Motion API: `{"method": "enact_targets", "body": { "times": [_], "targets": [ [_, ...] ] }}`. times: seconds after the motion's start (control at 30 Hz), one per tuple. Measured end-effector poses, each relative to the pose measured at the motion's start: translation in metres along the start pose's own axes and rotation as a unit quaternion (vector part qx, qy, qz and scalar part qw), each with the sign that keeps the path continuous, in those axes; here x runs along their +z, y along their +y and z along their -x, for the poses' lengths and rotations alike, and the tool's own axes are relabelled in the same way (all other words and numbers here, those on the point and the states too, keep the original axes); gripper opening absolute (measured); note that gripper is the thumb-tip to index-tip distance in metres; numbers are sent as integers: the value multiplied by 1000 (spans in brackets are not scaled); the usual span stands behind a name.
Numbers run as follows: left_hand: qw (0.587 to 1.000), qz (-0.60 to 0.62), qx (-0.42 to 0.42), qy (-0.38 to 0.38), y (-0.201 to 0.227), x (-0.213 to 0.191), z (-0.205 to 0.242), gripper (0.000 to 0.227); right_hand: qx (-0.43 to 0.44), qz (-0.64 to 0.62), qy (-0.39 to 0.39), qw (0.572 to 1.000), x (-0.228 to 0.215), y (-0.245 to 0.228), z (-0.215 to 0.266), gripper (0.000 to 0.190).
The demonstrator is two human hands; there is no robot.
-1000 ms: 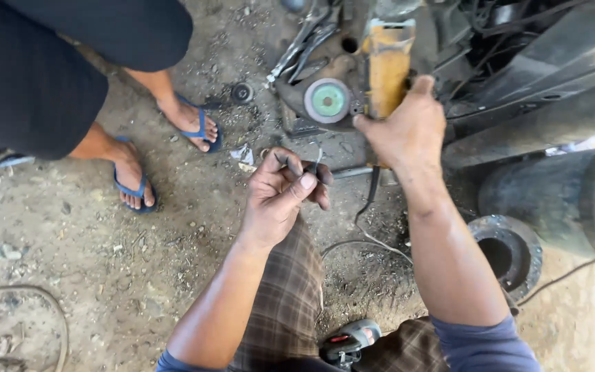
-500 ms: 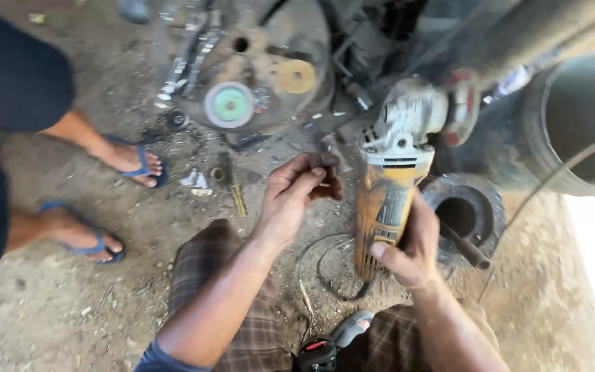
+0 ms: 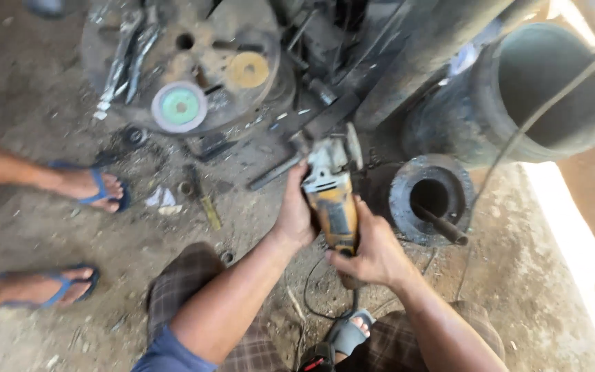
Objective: The person grinds a small metal ring using an angle grinder, then hammers the ring on a metal lathe bed to shape it. They inspect the ring, pick up a hammer, and continue hammering the ring on the lathe. Finally, they reattach a grinding disc to the angle grinder.
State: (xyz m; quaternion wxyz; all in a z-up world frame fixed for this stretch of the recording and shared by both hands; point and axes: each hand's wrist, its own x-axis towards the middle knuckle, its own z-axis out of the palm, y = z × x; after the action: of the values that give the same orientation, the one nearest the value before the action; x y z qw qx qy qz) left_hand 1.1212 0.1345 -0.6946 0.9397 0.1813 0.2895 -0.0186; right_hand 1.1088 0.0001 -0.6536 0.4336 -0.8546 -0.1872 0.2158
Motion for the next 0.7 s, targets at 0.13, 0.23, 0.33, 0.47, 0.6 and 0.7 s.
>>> {"method": "enact_targets", "body": {
  "times": [0.13,0.23,0.33,0.47,0.6,0.7],
  "targets": [
    [994,-15,-93,46,3,-7,-12,64,-62,217,38,973,-28,2,5,98],
    [992,-84,-85,49,7,-17,-11,61,-9,177,175,968,-49,8,2,58],
    [980,-52,-134,-140,-4,-48,-12,65,7,19,229,973,-62,8,-6,56],
    [974,-136,-144,-113,-14,-68,-17,70,68,-103,117,985,-59,11,-11,62],
    [977,-133,-150,-78,-16,-64,-15,73,112,-164,67,978,-67,5,-11,78],
    [974,-102,-145,-138,-22,-74,-20,74,32,-208,39,977,-70,14,-12,61]
  ]
}}
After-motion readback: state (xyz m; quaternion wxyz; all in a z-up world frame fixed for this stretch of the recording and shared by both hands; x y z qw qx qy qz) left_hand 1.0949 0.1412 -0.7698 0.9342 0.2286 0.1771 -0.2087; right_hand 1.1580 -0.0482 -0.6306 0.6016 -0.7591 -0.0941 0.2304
